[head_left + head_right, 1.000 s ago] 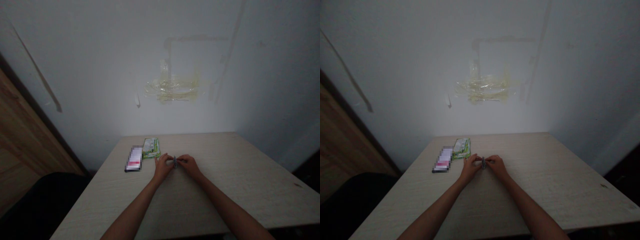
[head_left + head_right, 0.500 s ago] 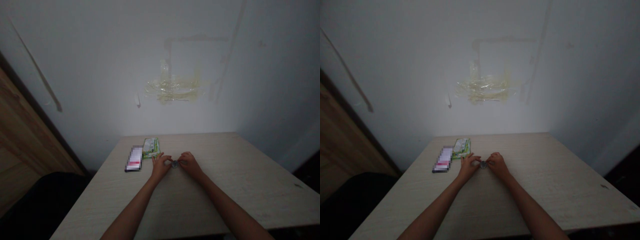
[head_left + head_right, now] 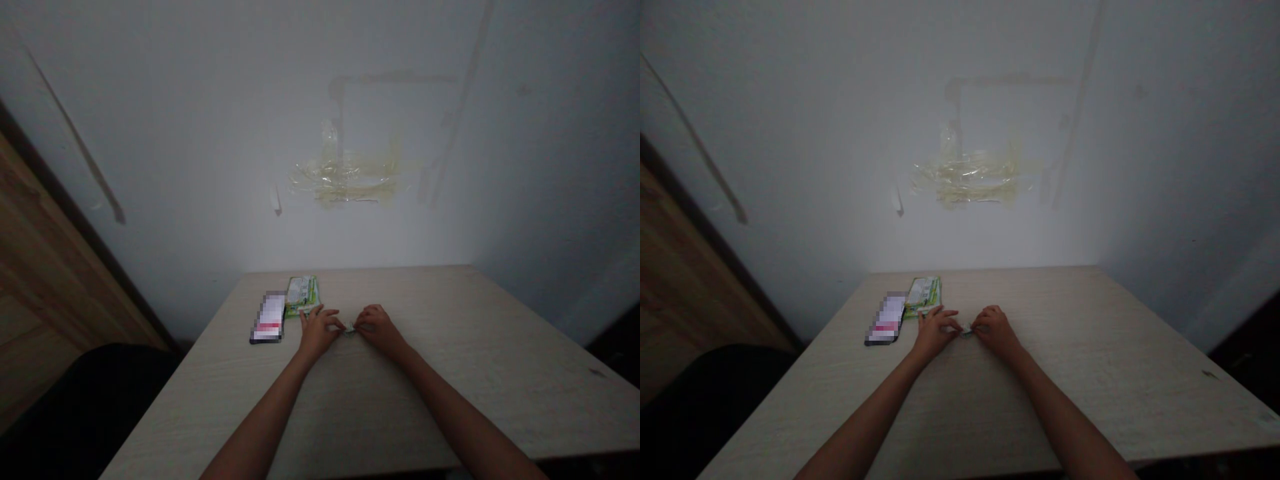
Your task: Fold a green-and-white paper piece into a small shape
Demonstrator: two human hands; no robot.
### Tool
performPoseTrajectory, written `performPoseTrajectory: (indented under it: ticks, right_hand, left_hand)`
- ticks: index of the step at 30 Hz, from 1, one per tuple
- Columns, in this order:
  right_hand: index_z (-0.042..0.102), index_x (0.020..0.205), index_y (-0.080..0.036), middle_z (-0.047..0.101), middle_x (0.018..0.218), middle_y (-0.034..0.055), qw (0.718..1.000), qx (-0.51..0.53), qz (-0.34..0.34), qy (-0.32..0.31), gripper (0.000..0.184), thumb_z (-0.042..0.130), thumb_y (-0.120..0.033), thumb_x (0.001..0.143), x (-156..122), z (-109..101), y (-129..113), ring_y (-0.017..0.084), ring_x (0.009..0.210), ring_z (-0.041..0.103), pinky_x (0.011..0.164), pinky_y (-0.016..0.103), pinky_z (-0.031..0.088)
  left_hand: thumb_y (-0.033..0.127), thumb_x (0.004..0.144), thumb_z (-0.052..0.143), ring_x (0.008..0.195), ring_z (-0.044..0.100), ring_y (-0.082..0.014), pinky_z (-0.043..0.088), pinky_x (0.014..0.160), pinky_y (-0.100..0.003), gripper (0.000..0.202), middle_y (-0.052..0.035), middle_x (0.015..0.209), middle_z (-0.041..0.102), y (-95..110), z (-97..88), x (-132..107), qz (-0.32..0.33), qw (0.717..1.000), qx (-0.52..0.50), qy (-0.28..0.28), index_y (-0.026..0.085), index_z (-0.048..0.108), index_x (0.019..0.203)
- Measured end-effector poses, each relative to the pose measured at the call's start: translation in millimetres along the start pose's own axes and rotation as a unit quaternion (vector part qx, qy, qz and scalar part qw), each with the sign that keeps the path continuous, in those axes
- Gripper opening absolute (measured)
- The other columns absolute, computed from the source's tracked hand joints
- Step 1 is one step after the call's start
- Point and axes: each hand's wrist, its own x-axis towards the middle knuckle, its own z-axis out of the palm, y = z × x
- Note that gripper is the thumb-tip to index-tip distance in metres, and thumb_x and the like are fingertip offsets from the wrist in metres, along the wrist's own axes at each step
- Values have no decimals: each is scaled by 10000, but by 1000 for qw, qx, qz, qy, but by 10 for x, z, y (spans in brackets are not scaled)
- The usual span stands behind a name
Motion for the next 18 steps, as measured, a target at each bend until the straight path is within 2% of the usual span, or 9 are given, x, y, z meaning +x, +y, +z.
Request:
performPoseTrajectory:
  ticks: [7,10,14,18]
  right_hand:
    - [753,868,-255,693,901,35,1000,-7,-5,-12,180,642,-151,773,-13,17,20,202,971,557,928,362,410]
    - [757,851,-256,685,913,40,1000,-10,5,-7,139,665,-187,773,-18,46,37,200,968,557,921,356,413]
    - [756,798,-235,678,902,54,999,-19,41,16,81,684,-270,783,-22,94,33,214,968,555,908,357,415]
    - [755,805,-245,674,910,52,998,-35,54,14,86,678,-268,775,-20,130,29,214,969,556,913,362,410]
  left_hand:
    - [375,738,728,1367,314,-328,-86,1069,-715,89,76,1311,604,-15,-38,-9,-4,998,46,-30,406,746,819]
    - [459,749,709,1364,319,-317,-82,1079,-705,100,77,1311,604,-6,-25,-12,-17,998,45,-34,396,746,817]
    - [465,760,700,1361,326,-303,-61,1096,-688,119,69,1308,606,25,1,-19,-26,998,49,-26,370,742,818]
    - [432,752,715,1363,320,-309,-36,1096,-692,113,52,1326,590,66,1,-35,-32,998,53,-28,360,740,835]
